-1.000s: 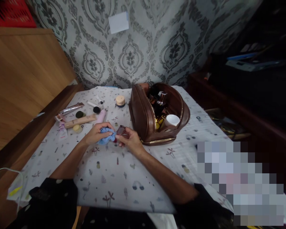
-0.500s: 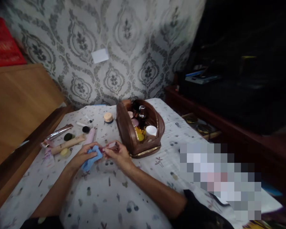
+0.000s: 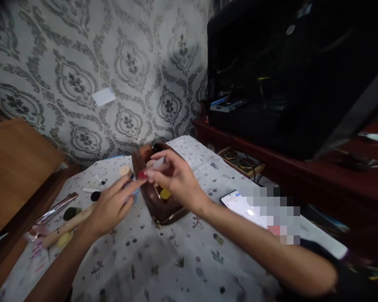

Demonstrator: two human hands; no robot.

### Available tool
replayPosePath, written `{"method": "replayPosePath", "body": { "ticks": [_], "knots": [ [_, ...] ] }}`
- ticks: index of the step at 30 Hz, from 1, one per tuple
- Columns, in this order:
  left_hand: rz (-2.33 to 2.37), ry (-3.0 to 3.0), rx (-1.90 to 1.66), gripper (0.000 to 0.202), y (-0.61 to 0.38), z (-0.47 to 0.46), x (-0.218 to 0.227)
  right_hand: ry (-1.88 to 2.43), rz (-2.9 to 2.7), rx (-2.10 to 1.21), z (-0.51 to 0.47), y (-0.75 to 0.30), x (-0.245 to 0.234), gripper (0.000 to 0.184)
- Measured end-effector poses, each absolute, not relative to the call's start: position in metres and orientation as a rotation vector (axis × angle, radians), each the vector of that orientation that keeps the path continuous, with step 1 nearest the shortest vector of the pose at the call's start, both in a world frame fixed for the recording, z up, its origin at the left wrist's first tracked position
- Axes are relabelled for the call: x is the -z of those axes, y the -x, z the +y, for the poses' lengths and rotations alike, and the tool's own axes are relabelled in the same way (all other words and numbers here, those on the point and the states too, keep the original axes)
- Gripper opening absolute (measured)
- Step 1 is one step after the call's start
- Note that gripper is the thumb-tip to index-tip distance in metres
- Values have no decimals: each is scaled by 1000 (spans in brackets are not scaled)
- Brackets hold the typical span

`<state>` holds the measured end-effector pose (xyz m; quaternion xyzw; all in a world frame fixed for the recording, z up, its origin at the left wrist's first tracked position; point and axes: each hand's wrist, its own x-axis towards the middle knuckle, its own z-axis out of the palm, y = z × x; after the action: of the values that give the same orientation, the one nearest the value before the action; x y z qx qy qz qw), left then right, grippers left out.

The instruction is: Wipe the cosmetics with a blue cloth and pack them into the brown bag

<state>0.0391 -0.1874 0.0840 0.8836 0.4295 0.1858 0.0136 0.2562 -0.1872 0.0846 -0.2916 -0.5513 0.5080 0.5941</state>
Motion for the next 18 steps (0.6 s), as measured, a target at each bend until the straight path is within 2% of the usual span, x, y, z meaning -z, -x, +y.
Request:
{"method": "replayPosePath", "body": {
  "ticks": [3, 6, 9, 12, 15, 18],
  "knots": [
    [1305, -3020, -408, 54, -49, -177, -85, 724, -1350, -1031, -155, -273, -95, 24],
    [1271, -3040, -511, 48, -42, -177, -75, 824, -1539, -906, -123, -275, -104, 10],
    [1281, -2975, -682, 46, -34, -183, -61, 1048, -1838, -600, -94, -265, -112, 6],
    [1268, -2918, -815, 48, -37, -187, -51, 1190, -2077, -449, -66, -246, -116, 14],
    [1205, -2891, -904, 49, -43, -187, -47, 1253, -2114, -551, -39, -222, -112, 27],
    [1179, -2889, -934, 51, -46, -186, -48, 1242, -2005, -667, -16, -199, -100, 29]
  ]
}}
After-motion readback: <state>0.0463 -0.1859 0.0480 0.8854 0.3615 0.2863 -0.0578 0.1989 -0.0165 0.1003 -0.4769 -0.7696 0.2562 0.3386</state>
